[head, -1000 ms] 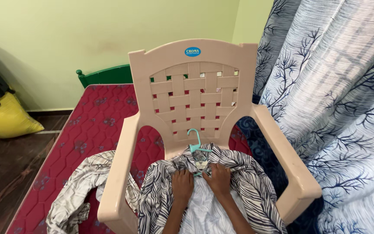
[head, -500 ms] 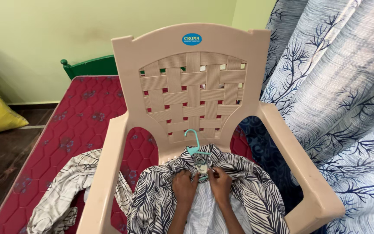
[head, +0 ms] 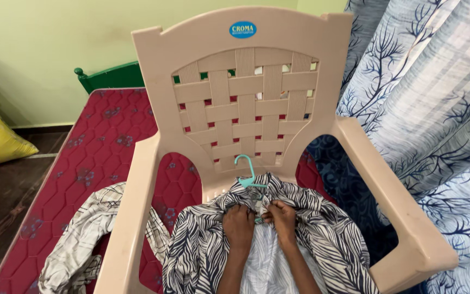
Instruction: The person places a patterned shirt on a plastic chair, picks up a hanger, and inserts it into the shirt. They then button the shirt while it is on the hanger and lift the hanger to display the shirt.
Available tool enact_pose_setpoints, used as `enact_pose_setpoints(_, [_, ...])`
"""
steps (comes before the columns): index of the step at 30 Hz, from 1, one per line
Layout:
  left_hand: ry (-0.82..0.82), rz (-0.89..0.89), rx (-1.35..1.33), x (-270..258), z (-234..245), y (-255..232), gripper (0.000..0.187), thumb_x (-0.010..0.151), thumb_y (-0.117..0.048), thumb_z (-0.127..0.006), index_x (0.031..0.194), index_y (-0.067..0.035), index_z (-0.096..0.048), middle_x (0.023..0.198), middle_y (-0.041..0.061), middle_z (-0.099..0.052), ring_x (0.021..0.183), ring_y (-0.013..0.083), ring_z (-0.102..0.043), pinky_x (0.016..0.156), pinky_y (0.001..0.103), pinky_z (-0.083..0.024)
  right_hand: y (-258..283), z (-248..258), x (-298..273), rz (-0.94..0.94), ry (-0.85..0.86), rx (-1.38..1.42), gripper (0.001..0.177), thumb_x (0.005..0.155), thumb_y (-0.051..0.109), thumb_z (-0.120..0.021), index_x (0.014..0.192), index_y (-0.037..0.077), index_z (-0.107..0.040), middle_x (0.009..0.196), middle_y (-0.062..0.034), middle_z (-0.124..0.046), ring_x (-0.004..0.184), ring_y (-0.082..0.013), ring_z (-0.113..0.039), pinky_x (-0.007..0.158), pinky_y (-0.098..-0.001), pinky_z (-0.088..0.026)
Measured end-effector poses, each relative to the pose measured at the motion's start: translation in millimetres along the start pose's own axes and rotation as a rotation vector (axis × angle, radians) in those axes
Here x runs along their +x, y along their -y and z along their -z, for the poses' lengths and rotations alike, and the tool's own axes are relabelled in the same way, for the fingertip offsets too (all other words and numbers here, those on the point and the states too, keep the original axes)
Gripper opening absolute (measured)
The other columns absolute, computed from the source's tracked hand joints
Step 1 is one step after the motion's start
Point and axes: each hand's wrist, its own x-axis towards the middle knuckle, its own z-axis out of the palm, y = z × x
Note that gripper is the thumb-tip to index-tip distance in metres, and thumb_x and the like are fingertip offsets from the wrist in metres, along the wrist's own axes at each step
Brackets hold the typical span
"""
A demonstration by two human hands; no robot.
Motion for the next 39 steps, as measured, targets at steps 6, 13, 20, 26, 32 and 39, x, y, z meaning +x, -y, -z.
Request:
enact_pose_setpoints(6, [0.061,0.125,-0.033,0,-6,6,0.021,0.073,-0.022,-0.082,0.077,-0.004,-0.072,0.081,0.015,-0.070,0.074,0.0368,-0.069,0.066,0.049,-0.054,-6,1,1,0.062,0.040,-0.136,0.006,0.086,0.002,-0.067,0.084,-0.004,-0.068,0.073,-0.0055,-0.070,0.060,-0.0100,-0.067,0.055,-0.0228,-0.051])
enact_pose_setpoints(13, [-0.025,0.146,-0.199,7,-9,7,0.028,0.071,-0.025,-0.085,0.066,-0.001,-0.071,0.066,0.016,-0.071,0.058,0.0324,-0.070,0.058,0.043,-0.056,2,0,-7,0.096,-0.014,-0.392,0.013,0.082,0.005,-0.074,0.075,-0.004,-0.069,0.059,-0.0041,-0.063,0.050,-0.0078,-0.049,0.048,-0.0251,-0.035])
enact_pose_setpoints(20, [0.104,0.500,-1.052,13,-26,15,0.036,0.072,-0.022,-0.087,0.061,0.006,-0.067,0.061,0.013,-0.075,0.054,0.0129,-0.074,0.047,0.029,-0.051,15,-5,-14,0.073,0.093,-0.167,0.009,0.085,0.002,-0.074,0.082,-0.005,-0.069,0.071,-0.0053,-0.067,0.059,-0.0082,-0.059,0.055,-0.0246,-0.047])
enact_pose_setpoints(26, [0.247,0.441,-0.636,14,-20,16,0.042,0.080,-0.025,-0.088,0.061,0.007,-0.069,0.056,0.018,-0.065,0.047,0.0153,-0.051,0.046,0.032,-0.036,22,-10,-18,0.098,0.150,-0.115,0.009,0.089,0.003,-0.073,0.088,-0.006,-0.073,0.078,-0.0085,-0.074,0.068,-0.0112,-0.069,0.065,-0.0257,-0.056])
enact_pose_setpoints(32, [0.095,0.413,-0.645,14,-16,8,0.034,0.073,-0.023,-0.085,0.058,0.003,-0.068,0.052,0.010,-0.068,0.043,0.0165,-0.063,0.047,0.032,-0.048,10,-5,-13,0.082,0.127,-0.094,0.006,0.087,-0.001,-0.071,0.089,-0.006,-0.071,0.076,-0.0077,-0.074,0.065,-0.0110,-0.068,0.062,-0.0248,-0.055])
enact_pose_setpoints(39, [0.046,0.303,-0.604,10,-28,12,0.033,0.077,-0.026,-0.084,0.066,0.002,-0.070,0.059,0.014,-0.070,0.050,0.0248,-0.069,0.052,0.038,-0.052,0,-4,-9,0.081,0.049,-0.190,0.006,0.088,0.003,-0.073,0.089,-0.003,-0.073,0.067,-0.0051,-0.066,0.053,-0.0083,-0.056,0.049,-0.0236,-0.042])
